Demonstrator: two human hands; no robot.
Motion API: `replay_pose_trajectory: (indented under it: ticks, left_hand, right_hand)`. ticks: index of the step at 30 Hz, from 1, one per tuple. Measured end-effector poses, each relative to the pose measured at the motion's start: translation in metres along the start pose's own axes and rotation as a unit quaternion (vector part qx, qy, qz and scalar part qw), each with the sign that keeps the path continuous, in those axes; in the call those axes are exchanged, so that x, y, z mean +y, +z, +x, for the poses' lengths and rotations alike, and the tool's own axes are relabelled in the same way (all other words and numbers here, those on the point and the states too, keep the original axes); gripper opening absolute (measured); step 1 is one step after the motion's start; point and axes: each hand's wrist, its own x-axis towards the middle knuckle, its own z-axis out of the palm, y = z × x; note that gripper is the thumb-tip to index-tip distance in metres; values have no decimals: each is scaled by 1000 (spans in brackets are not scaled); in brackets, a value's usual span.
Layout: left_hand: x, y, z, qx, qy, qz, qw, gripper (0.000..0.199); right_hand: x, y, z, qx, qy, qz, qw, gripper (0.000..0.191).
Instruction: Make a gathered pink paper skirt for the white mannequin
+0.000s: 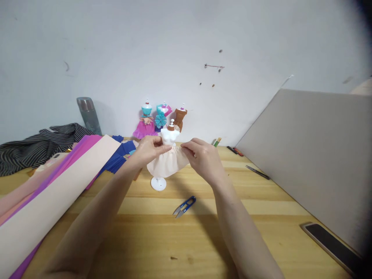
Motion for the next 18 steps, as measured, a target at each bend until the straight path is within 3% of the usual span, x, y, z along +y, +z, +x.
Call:
replay_pose_trajectory:
  ticks: [6, 11, 18]
  left_hand:
    - [-2, -5, 1, -42, -22, -65, 997, 32]
    - [-4, -3, 2, -78, 1, -144, 987, 43]
    - [-12, -6, 4, -69, 15, -132, 989, 44]
  right_hand:
    - [8, 12, 2, -10, 23, -1, 1000, 21]
    - [12, 22, 3, -15, 24, 29, 999, 17]
    - [15, 23, 3, -13, 15, 33, 999, 20]
